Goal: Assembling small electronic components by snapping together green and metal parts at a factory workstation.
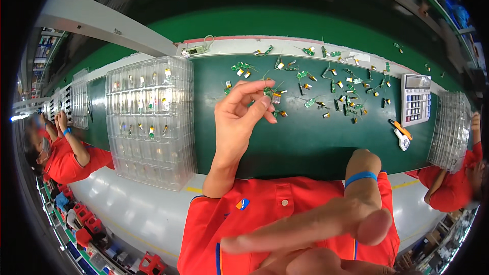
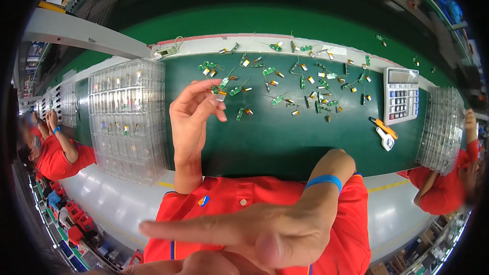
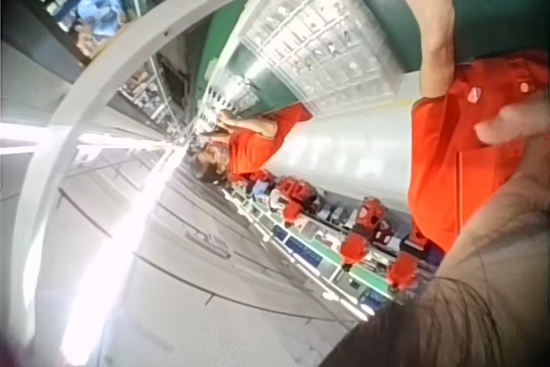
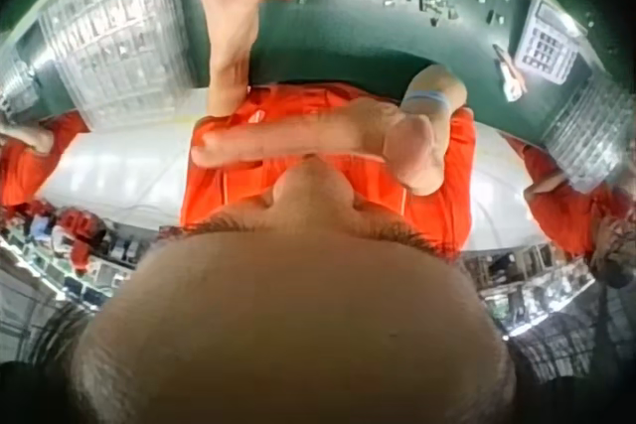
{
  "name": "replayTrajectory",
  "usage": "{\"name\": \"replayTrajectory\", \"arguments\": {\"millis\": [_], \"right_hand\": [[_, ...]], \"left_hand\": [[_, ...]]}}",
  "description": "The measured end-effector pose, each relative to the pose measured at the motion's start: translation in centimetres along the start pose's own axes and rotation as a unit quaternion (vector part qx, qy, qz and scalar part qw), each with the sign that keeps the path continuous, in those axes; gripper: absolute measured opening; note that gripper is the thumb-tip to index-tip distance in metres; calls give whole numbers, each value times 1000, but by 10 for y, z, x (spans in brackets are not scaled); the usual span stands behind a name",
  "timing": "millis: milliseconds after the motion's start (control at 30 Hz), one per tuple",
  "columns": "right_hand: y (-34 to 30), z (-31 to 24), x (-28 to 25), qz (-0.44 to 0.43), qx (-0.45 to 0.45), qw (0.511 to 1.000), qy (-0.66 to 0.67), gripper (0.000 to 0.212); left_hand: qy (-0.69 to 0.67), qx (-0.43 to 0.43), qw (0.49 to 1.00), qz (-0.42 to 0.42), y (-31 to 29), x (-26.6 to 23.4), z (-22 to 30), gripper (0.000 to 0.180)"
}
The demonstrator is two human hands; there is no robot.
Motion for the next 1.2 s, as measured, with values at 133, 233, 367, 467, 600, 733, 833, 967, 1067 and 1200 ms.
{"name": "replayTrajectory", "arguments": {"millis": [133, 233, 367, 467, 600, 733, 833, 967, 1067, 1200], "right_hand": [[-10, -27, -52, 208, -151, 645, -720, 44], [-12, -26, -78, 283, -61, 490, -822, 49], [-13, -16, -77, 229, -114, 475, -842, 43], [-5, -27, -78, 307, -90, 518, -793, 33], [-12, -18, -98, 360, 16, 605, -710, 26], [-12, -19, -101, 368, -43, 592, -715, 26], [-5, -13, -80, 281, -165, 488, -810, 30], [-5, -11, -82, 268, -139, 467, -831, 34], [-3, -13, -83, 268, -123, 502, -813, 36], [1, -15, -80, 217, -88, 521, -821, 37]], "left_hand": [[-27, -12, 1000, 3, -8, -4, -2, 24], [-9, 16, 1000, -15, -8, 9, 4, 25], [45, 38, 998, 4, -10, 5, 7, 26], [87, 84, 992, 22, -10, 2, 12, 27], [117, 142, 983, 23, -14, 6, 16, 27], [95, 130, 986, 35, -15, 7, 19, 25], [84, 122, 988, 41, -14, 5, 18, 24], [10, 60, 997, 39, -14, 5, 8, 25], [30, 57, 997, 37, -15, 6, 12, 22], [52, 70, 996, 32, -11, 2, 15, 22]]}}
Point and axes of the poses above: each hand's wrist, its own y-axis towards the middle knuckle, its own x-axis out of the palm, z = x × y, the point moved 7 cm from there along y, towards the middle knuckle, and after that the axes turned 4 degrees about -y, right-handed, at the moved point
